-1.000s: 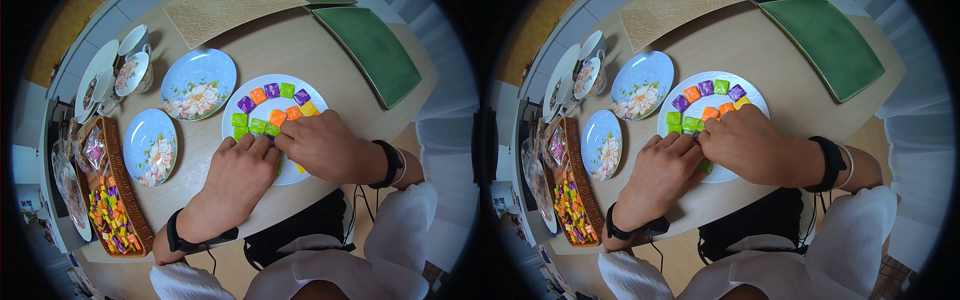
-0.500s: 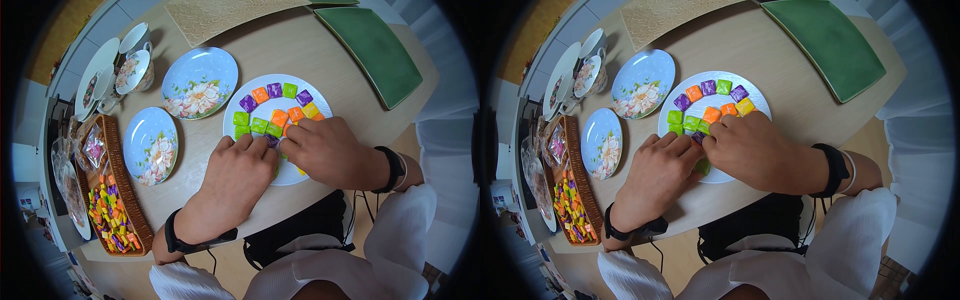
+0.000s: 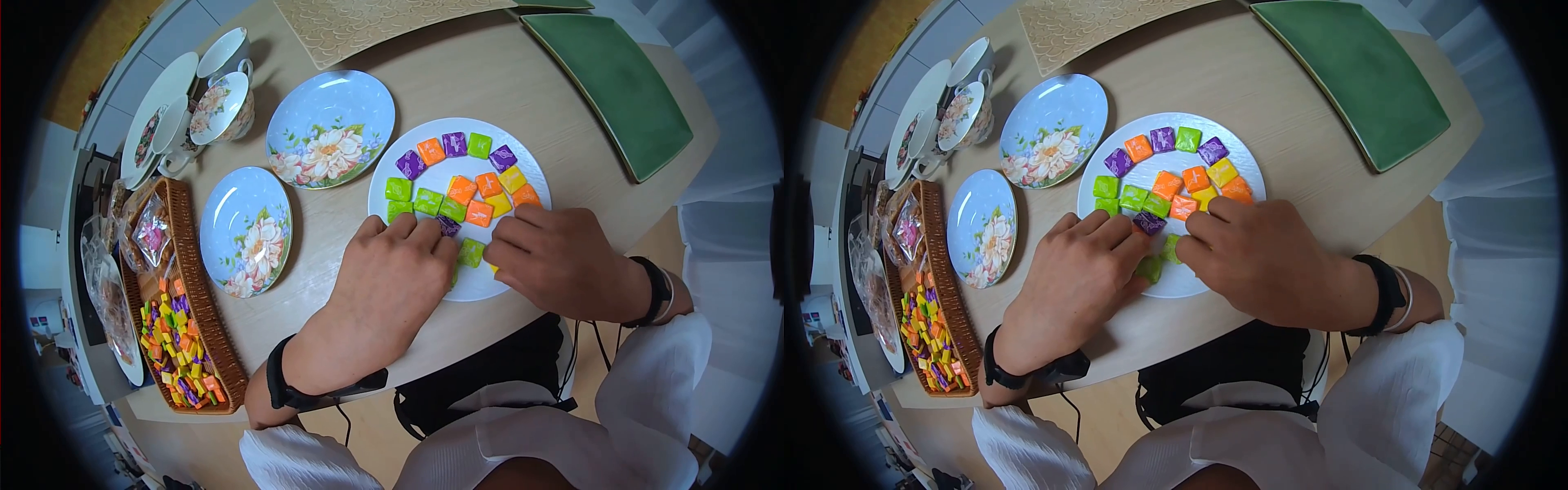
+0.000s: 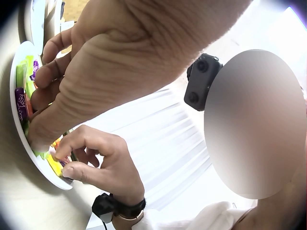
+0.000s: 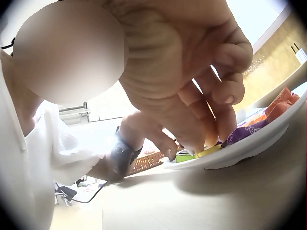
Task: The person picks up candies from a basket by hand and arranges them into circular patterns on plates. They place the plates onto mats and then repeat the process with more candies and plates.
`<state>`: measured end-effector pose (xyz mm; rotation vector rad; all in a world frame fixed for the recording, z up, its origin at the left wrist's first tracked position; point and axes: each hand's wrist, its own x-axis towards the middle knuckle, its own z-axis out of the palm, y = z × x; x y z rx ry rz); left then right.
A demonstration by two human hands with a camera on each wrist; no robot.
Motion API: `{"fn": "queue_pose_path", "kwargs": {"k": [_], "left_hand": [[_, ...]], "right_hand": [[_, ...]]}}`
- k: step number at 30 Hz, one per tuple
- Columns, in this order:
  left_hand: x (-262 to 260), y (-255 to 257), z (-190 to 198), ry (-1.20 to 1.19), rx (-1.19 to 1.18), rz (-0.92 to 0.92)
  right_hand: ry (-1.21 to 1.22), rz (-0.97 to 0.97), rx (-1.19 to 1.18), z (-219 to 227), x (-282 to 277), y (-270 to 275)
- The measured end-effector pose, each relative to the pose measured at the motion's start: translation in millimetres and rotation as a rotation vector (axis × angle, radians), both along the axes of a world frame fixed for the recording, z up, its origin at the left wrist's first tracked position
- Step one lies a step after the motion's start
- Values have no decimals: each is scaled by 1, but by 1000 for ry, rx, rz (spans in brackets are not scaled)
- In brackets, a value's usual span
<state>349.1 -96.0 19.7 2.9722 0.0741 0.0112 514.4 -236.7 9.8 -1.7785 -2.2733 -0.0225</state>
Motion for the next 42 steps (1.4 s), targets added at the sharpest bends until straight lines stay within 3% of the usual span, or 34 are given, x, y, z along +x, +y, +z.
{"fn": "queue_pose_path", "kwargs": {"k": [6, 15, 21, 32, 42], "left_hand": [[1, 0, 2, 31, 13, -2], [0, 0, 0, 29, 35, 5], [1, -1, 0, 7, -6, -4], [-1, 1, 8, 20, -103, 14], [-5, 13, 17, 74, 5, 24]], "right_hand": [[-17, 6, 80, -9, -7, 15], [110, 70, -23, 3, -6, 8], [36, -33, -8, 6, 4, -1], [34, -58, 7, 6, 7, -5], [57, -87, -118, 12, 19, -19]]}}
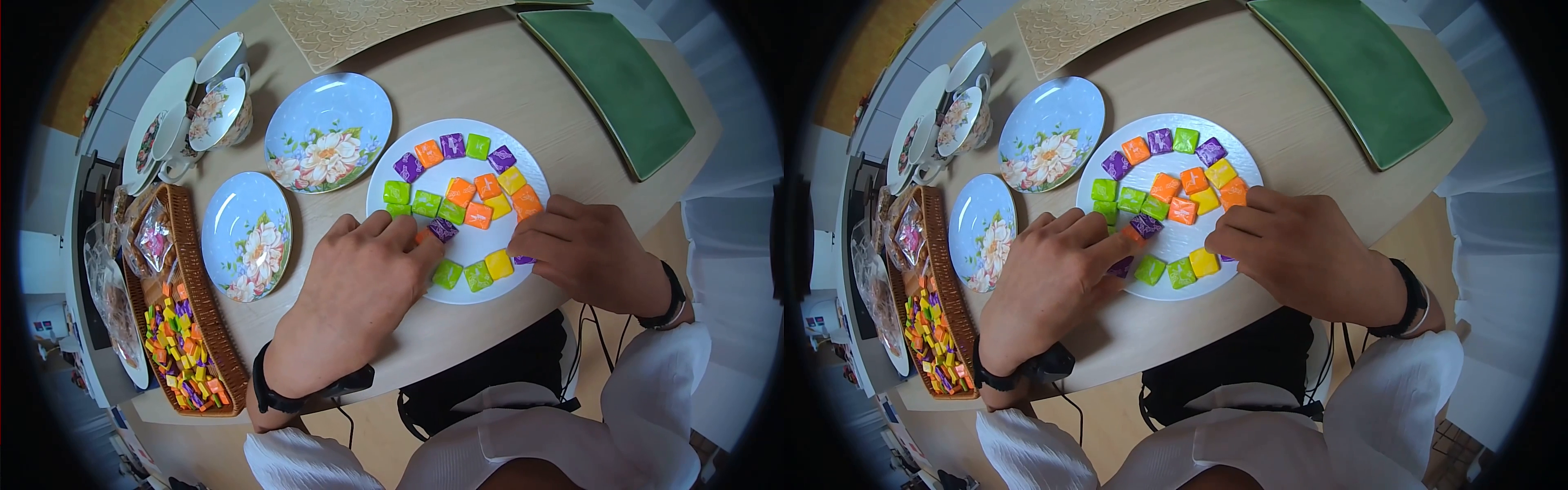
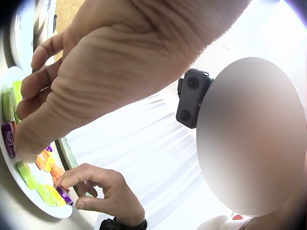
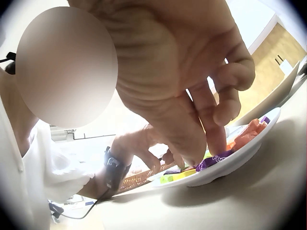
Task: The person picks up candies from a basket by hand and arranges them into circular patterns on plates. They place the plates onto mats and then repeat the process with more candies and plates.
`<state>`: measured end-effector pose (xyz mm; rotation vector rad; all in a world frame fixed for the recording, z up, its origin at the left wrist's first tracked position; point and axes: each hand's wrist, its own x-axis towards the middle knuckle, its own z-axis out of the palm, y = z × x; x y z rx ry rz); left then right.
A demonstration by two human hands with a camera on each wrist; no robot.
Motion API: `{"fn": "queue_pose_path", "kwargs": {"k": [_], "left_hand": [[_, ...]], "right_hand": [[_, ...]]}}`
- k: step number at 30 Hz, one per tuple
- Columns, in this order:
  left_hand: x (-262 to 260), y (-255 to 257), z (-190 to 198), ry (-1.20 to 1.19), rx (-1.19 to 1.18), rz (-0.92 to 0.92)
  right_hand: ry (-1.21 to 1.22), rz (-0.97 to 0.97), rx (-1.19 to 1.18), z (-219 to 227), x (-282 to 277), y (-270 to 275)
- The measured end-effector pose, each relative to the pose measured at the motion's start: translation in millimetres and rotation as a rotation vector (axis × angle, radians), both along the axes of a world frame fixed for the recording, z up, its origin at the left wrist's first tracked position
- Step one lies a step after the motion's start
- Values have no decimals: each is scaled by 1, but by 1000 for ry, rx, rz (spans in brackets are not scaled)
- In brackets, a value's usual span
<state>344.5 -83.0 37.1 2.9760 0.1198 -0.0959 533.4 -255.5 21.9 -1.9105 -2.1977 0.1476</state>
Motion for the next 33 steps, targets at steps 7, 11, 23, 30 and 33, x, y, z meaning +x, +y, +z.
{"fn": "queue_pose_path", "kwargs": {"k": [7, 11, 23, 30, 33], "left_hand": [[1, -1, -4, -2, 11, -7], [1, 0, -4, 12, 17, -16], [1, 2, -5, 46, 27, 39], [2, 2, -6, 33, 26, 25], [2, 2, -6, 23, 24, -8]], "right_hand": [[102, 53, -23, -7, 5, 4], [117, 52, -44, -6, 7, 5], [114, 54, -67, -10, 9, 8], [109, 74, -49, -9, 9, 10], [143, 80, 0, -9, 7, 12]]}}
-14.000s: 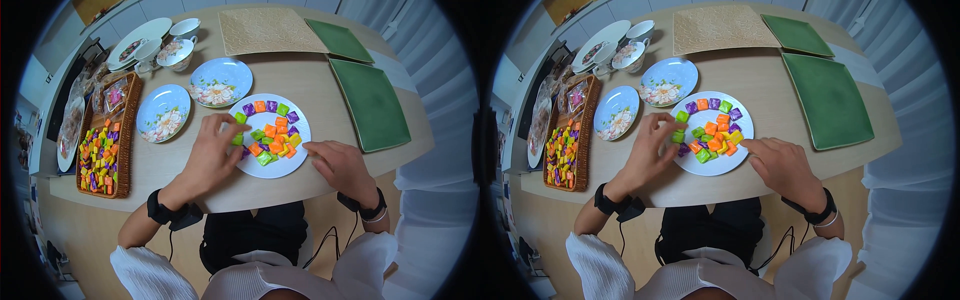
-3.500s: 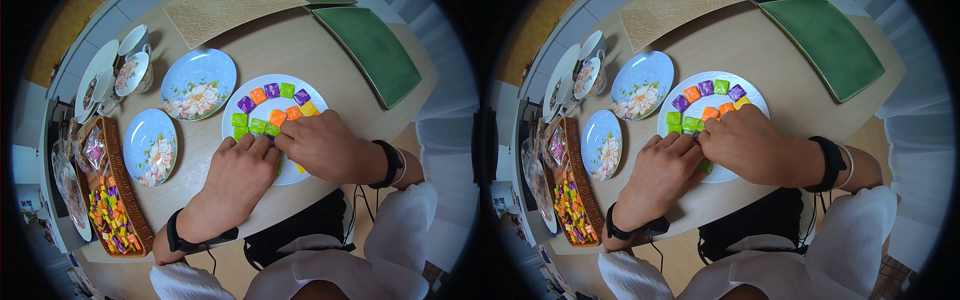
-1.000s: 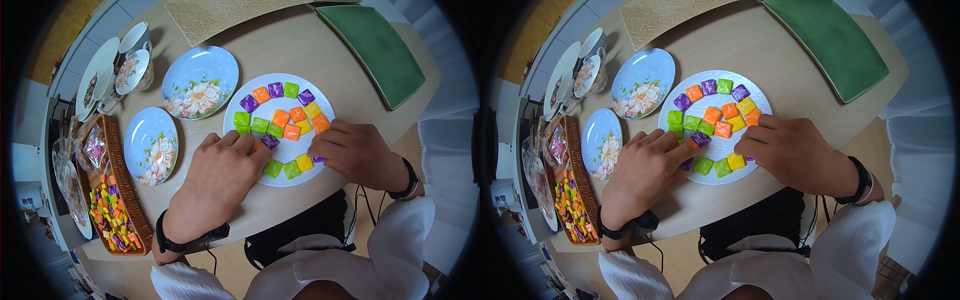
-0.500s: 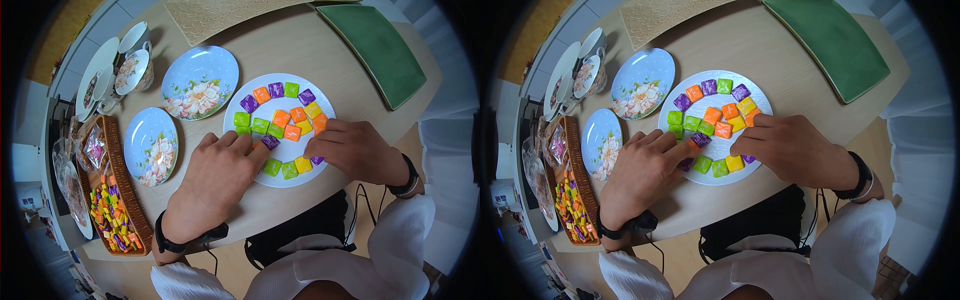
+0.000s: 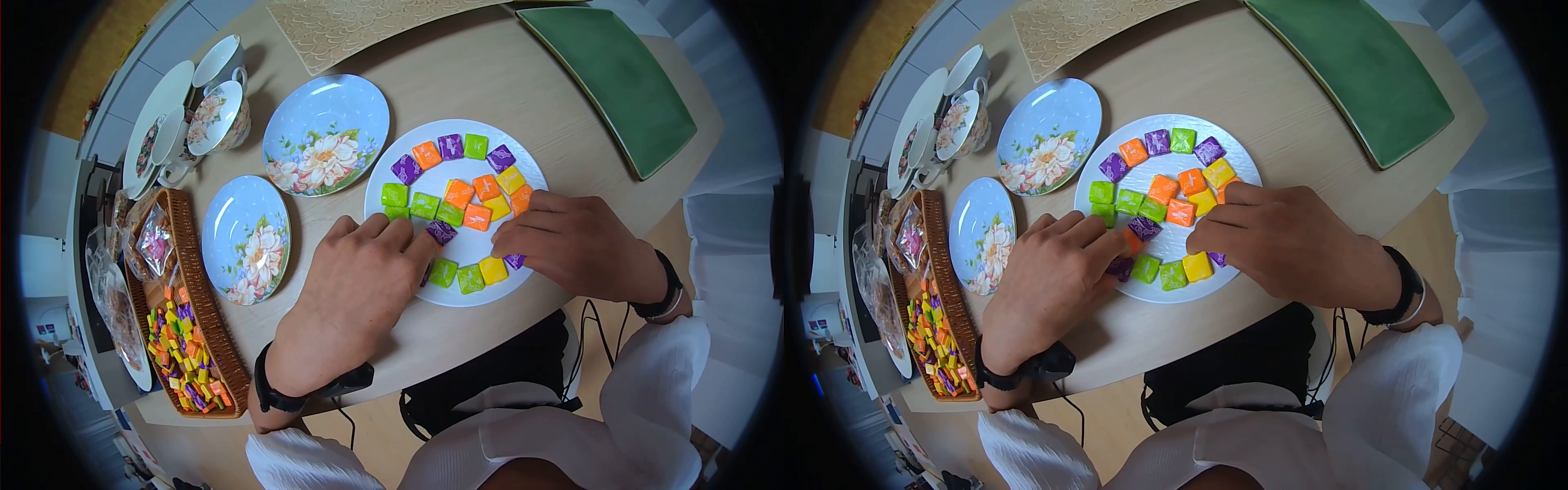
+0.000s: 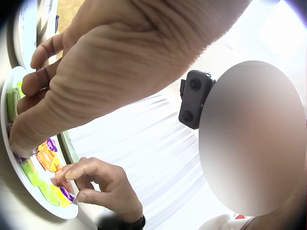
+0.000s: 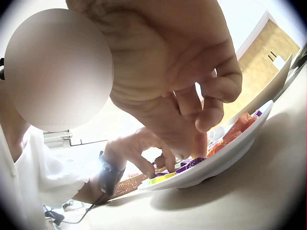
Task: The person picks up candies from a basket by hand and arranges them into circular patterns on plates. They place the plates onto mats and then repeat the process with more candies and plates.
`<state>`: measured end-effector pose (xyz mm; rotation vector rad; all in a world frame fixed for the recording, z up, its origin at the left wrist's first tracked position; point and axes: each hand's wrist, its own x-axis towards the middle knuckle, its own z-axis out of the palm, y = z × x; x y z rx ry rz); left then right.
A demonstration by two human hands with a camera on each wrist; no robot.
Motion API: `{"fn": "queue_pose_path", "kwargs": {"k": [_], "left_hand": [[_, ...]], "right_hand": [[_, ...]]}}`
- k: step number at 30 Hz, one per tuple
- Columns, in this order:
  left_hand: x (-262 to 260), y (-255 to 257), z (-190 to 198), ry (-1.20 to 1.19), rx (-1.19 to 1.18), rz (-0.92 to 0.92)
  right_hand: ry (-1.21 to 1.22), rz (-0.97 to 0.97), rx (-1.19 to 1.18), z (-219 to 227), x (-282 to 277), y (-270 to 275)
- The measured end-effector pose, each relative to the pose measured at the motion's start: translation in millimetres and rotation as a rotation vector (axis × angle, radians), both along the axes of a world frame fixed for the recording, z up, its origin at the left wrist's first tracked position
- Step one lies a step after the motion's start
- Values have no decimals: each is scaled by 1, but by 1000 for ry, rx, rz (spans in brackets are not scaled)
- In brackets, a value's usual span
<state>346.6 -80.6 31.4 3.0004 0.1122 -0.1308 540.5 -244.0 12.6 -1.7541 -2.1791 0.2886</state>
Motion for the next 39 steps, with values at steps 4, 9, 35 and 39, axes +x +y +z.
{"fn": "queue_pose_path", "kwargs": {"k": [4, 9, 35, 39], "left_hand": [[1, -2, 2, 8, -21, -7], [1, -2, 2, 10, -32, -48], [-4, 9, 7, -45, -23, 99], [-2, 11, 5, -109, 15, 154]], "right_hand": [[6, 33, -22, 1, -6, 3], [2, 44, 13, -2, -8, 6], [588, -495, 386, -24, 0, -39], [691, -584, 435, -40, 6, -41]]}}
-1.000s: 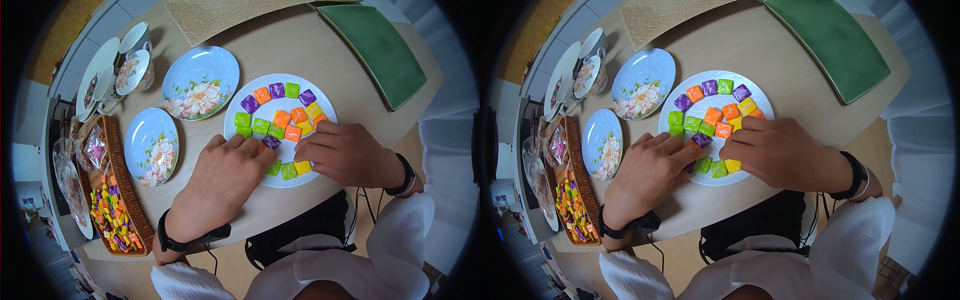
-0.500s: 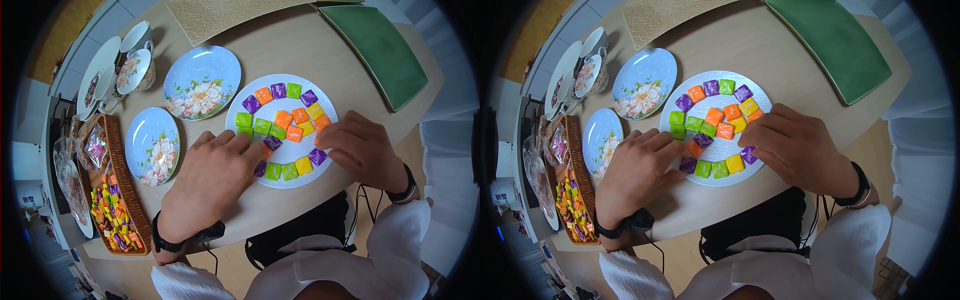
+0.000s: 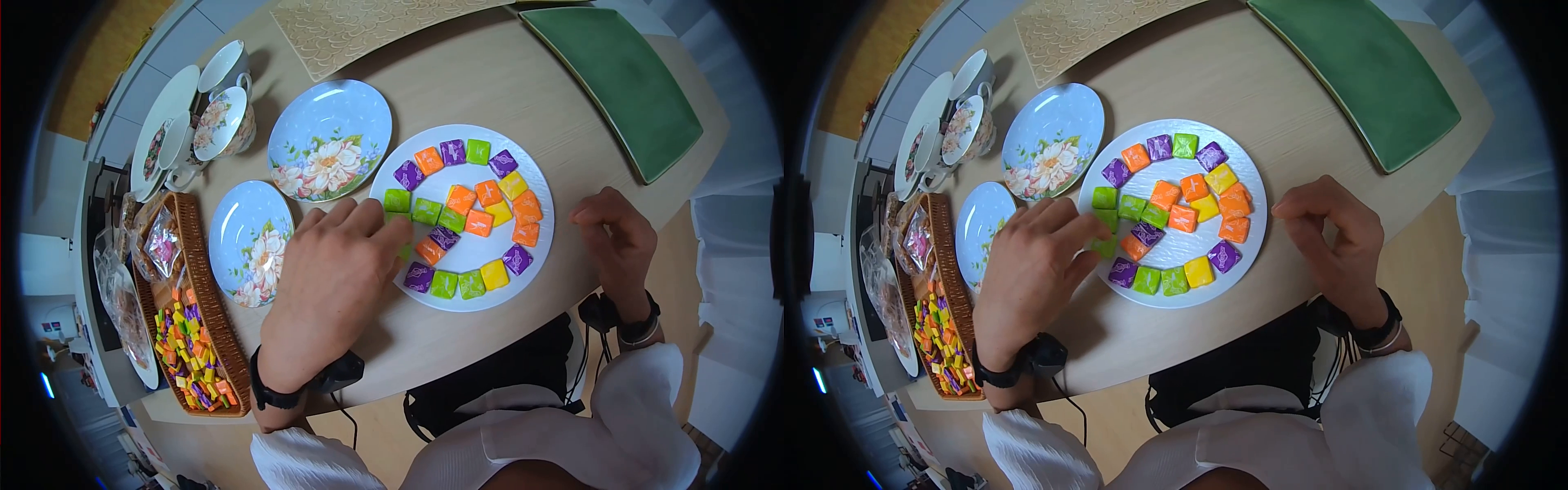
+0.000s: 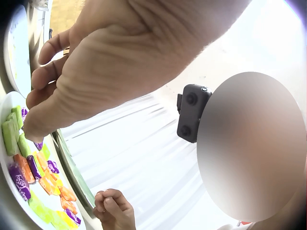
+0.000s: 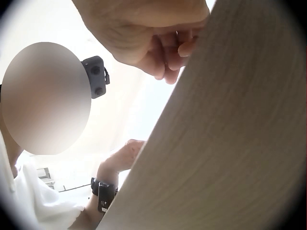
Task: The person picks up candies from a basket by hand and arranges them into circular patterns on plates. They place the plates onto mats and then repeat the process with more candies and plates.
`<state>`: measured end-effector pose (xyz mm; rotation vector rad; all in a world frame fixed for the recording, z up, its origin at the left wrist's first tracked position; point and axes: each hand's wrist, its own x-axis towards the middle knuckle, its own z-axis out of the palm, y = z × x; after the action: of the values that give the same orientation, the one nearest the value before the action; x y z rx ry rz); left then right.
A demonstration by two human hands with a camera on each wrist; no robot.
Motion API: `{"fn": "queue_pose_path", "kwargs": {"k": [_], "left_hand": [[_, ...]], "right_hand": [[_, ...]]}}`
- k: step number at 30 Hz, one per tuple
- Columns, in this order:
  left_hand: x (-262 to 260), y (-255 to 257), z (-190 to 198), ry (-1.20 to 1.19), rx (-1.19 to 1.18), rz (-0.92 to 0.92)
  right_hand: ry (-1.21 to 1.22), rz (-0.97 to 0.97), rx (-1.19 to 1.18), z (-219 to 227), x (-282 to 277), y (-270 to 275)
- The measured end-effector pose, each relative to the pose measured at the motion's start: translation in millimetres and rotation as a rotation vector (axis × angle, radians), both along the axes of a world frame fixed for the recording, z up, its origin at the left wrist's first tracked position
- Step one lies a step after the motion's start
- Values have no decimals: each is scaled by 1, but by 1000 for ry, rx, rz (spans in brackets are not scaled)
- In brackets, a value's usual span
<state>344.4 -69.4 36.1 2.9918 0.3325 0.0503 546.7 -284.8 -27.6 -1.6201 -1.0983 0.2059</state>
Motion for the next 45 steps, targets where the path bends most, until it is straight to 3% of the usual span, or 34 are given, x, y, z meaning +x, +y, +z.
{"fn": "queue_pose_path", "kwargs": {"k": [24, 45], "left_hand": [[7, -2, -10, 29, 8, 50], [22, -16, -23, -20, -40, 39]], "right_hand": [[135, -41, 41, -17, 9, 3], [20, -28, 13, -14, 8, 2]]}}
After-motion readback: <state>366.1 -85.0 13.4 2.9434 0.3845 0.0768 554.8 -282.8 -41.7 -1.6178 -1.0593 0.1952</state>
